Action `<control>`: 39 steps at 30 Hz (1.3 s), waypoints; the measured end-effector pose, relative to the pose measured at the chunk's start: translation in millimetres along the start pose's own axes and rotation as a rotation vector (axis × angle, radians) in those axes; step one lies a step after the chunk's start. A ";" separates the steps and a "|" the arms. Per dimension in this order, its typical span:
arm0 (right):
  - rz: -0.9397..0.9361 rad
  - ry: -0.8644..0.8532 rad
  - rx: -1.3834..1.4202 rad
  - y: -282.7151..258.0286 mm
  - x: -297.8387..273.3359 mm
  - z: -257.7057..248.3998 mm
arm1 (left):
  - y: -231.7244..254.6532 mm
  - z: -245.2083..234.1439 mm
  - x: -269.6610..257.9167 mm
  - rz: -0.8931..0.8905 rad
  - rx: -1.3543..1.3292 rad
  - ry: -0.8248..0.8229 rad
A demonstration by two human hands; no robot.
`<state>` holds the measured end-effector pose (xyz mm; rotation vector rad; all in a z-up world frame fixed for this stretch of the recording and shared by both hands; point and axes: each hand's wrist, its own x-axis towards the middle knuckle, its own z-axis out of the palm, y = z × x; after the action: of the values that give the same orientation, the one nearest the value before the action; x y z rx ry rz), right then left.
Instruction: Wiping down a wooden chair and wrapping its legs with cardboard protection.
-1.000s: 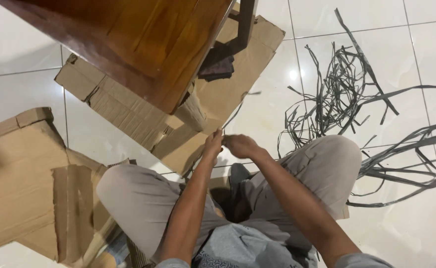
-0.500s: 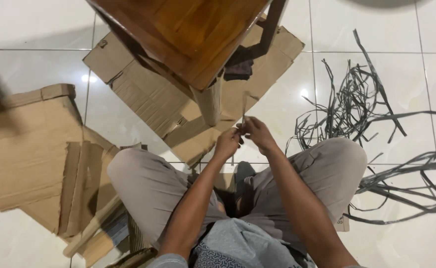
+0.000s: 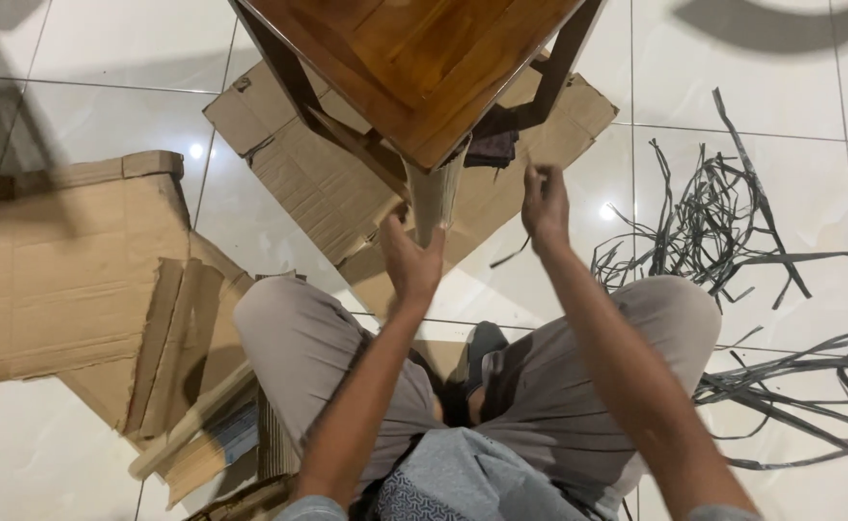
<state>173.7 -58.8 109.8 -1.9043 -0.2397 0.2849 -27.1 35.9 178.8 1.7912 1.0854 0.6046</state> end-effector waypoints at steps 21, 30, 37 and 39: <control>-0.600 -0.395 -0.099 -94.4 -51.3 32.3 | -1.8 18.6 61.1 0.231 -0.266 -0.123; -0.451 -0.521 -0.072 -112.0 -48.5 13.8 | -106.4 69.1 141.7 0.438 -0.842 -0.445; -0.278 -0.461 -0.406 -101.4 -19.4 -8.4 | -70.7 40.3 123.8 0.157 -0.660 -0.449; -0.208 -0.476 -0.659 -107.4 -13.3 -5.4 | -86.3 52.1 127.0 0.176 -0.681 -0.421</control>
<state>159.7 -31.0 213.6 -2.4067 -0.9390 0.5672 39.2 138.4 72.0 1.3262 0.3661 0.5764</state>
